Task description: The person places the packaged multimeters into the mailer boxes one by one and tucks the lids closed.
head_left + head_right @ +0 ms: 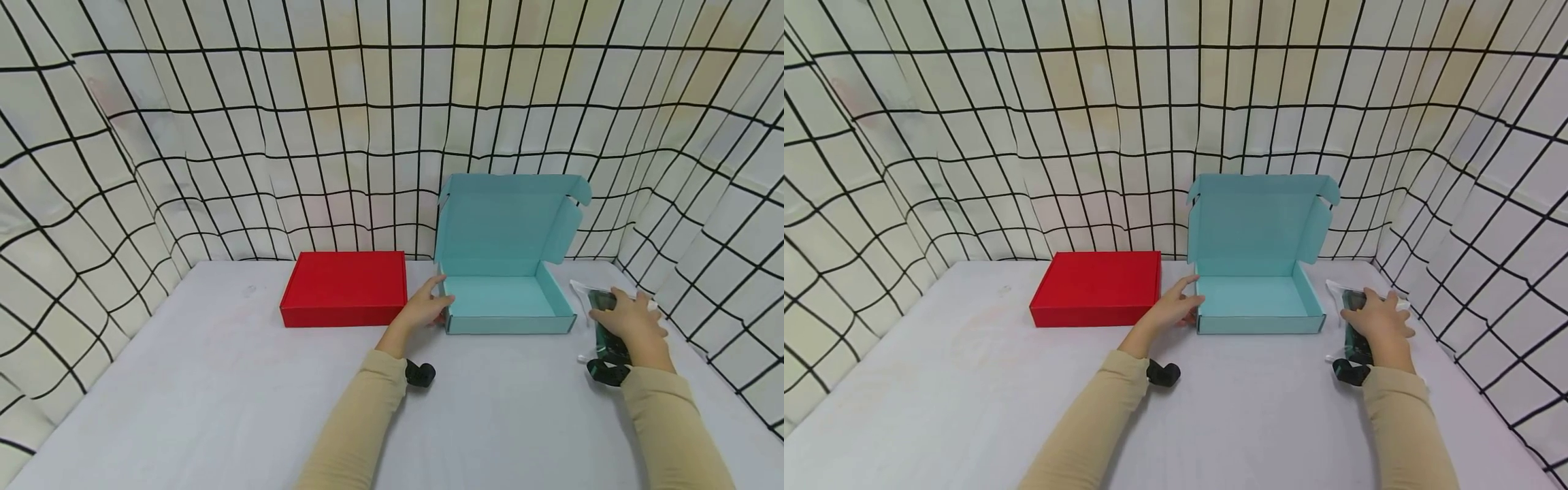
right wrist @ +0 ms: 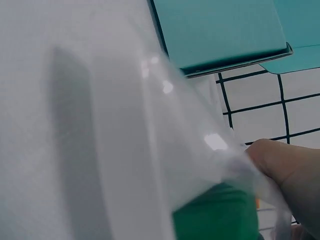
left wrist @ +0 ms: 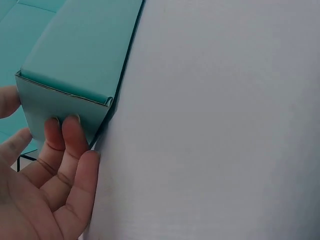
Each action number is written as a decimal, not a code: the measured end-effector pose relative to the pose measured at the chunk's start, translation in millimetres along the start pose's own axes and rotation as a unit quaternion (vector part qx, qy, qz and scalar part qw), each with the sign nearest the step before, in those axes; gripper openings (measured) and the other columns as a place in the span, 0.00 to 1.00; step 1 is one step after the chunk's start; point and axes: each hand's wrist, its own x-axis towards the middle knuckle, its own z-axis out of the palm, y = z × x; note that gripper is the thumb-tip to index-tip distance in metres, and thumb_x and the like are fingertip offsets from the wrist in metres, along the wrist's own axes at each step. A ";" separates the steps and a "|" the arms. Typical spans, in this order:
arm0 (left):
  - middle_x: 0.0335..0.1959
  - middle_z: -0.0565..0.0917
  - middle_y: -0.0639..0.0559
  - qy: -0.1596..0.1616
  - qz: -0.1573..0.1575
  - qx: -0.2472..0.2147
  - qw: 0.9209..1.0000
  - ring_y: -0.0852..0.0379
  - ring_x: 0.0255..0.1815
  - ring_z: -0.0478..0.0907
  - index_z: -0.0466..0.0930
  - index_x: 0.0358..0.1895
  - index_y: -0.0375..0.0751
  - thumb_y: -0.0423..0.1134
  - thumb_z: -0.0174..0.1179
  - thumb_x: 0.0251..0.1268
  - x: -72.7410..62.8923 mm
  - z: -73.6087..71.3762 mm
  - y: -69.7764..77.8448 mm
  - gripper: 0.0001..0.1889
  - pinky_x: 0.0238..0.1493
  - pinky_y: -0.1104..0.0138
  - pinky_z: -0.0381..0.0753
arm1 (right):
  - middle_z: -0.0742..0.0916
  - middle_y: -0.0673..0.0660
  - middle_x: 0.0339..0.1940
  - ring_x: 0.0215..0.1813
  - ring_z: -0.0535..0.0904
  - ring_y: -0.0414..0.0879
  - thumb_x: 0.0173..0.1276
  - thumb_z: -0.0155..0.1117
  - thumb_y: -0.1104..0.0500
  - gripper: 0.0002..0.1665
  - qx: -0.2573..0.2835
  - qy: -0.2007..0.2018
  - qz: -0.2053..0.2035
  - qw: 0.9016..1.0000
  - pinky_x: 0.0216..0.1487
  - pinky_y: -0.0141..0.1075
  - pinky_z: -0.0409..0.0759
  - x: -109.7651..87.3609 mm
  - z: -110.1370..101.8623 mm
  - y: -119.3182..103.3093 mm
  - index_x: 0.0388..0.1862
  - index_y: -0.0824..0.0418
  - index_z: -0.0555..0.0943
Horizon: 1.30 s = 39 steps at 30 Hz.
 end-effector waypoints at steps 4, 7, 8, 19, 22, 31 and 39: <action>0.70 0.69 0.35 -0.004 -0.011 -0.024 1.000 0.46 0.50 0.79 0.56 0.82 0.51 0.47 0.55 0.78 -0.2 -0.5 -1.7 0.34 0.51 0.53 0.82 | 0.43 0.88 0.73 0.69 0.42 0.92 0.72 0.59 0.47 0.50 -0.007 0.004 -0.002 1.000 0.60 0.83 0.51 -0.3 -0.8 -2.9 0.79 0.72 0.49; 0.72 0.67 0.36 -0.007 -0.013 -0.039 0.999 0.45 0.52 0.78 0.56 0.82 0.52 0.48 0.56 0.78 -0.9 -1.1 -2.2 0.34 0.55 0.51 0.81 | 0.45 0.87 0.72 0.68 0.44 0.93 0.72 0.59 0.47 0.50 -0.012 0.003 -0.005 1.000 0.60 0.83 0.52 -0.8 -1.2 -4.0 0.79 0.72 0.50; 0.71 0.68 0.36 -0.008 -0.013 -0.041 0.999 0.45 0.52 0.78 0.56 0.82 0.52 0.48 0.56 0.77 -1.2 -1.2 -2.3 0.34 0.55 0.51 0.81 | 0.45 0.87 0.72 0.68 0.45 0.93 0.72 0.59 0.47 0.50 -0.014 0.003 -0.005 1.000 0.60 0.83 0.52 -1.0 -1.3 -4.1 0.79 0.72 0.50; 0.63 0.73 0.39 -0.016 -0.012 -0.056 0.998 0.46 0.52 0.77 0.55 0.82 0.54 0.47 0.57 0.76 -1.6 2.6 -6.1 0.35 0.55 0.52 0.80 | 0.48 0.87 0.73 0.65 0.49 0.95 0.72 0.60 0.46 0.50 -0.027 0.024 -0.025 0.999 0.57 0.82 0.58 -3.2 -9.6 5.0 0.80 0.70 0.52; 0.57 0.76 0.40 -0.014 -0.014 -0.055 0.998 0.47 0.49 0.78 0.56 0.82 0.54 0.46 0.57 0.76 -1.5 2.1 -6.4 0.35 0.53 0.54 0.80 | 0.49 0.87 0.72 0.64 0.52 0.94 0.72 0.61 0.46 0.50 -0.032 0.042 -0.041 0.998 0.54 0.81 0.61 -5.3 -17.4 2.8 0.80 0.70 0.52; 0.51 0.78 0.42 -0.014 -0.016 -0.061 0.998 0.49 0.48 0.78 0.56 0.82 0.55 0.44 0.56 0.77 -0.7 1.7 -7.6 0.34 0.52 0.56 0.79 | 0.51 0.86 0.73 0.62 0.54 0.95 0.74 0.60 0.47 0.48 -0.042 0.082 -0.091 0.992 0.51 0.79 0.66 -13.9 -37.2 -1.1 0.80 0.70 0.52; 0.54 0.77 0.41 -0.011 -0.017 -0.068 0.998 0.48 0.49 0.78 0.56 0.82 0.56 0.43 0.56 0.76 -2.0 1.4 -6.5 0.34 0.54 0.54 0.79 | 0.52 0.86 0.73 0.61 0.54 0.95 0.74 0.61 0.48 0.47 -0.052 0.105 -0.129 0.985 0.51 0.79 0.65 -17.1 -47.2 -4.3 0.80 0.70 0.53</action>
